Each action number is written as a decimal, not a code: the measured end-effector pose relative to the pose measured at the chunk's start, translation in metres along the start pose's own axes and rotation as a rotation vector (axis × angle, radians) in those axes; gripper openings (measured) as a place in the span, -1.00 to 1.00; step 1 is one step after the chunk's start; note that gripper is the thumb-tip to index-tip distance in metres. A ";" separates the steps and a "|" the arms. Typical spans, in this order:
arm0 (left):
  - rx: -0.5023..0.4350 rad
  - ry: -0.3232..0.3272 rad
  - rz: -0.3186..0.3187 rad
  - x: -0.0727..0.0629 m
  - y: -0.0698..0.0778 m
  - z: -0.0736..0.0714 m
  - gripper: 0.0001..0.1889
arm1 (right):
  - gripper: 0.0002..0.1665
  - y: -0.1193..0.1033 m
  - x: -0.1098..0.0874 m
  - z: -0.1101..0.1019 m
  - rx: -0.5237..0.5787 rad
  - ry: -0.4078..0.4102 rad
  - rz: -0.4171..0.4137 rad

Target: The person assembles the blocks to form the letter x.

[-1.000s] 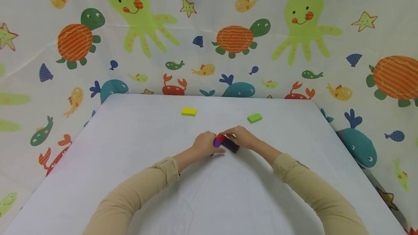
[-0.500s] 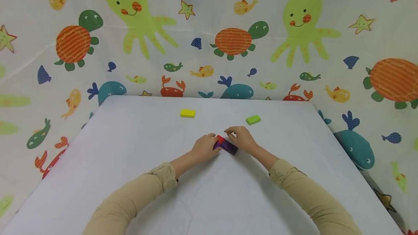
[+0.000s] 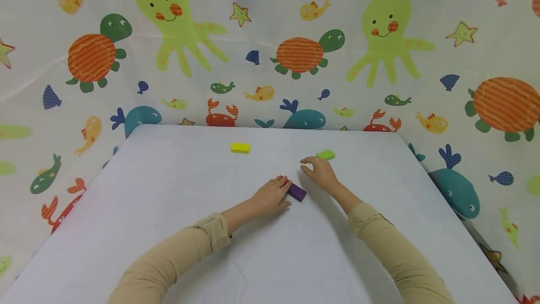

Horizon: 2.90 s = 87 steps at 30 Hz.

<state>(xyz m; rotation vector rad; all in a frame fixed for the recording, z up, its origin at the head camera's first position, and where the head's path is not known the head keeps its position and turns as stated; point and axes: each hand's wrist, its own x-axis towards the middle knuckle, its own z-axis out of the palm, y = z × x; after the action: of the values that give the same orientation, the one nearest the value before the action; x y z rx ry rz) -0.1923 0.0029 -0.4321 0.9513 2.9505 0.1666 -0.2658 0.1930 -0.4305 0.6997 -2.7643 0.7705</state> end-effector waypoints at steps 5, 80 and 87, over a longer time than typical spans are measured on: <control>-0.013 -0.034 -0.028 -0.001 0.001 0.000 -0.35 | -0.71 0.009 0.008 -0.009 0.003 0.041 0.026; 0.039 -0.160 -0.047 0.008 0.006 -0.013 -0.12 | -0.52 0.072 0.033 -0.027 -0.071 -0.174 0.206; 0.028 -0.144 -0.028 0.011 0.006 -0.009 -0.12 | -0.56 0.069 0.031 -0.029 -0.004 -0.118 0.173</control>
<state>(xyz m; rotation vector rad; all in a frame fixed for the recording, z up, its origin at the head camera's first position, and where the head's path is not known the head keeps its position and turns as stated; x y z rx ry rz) -0.1980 0.0131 -0.4221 0.8853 2.8397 0.0541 -0.3245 0.2480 -0.4267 0.5256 -2.9630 0.7787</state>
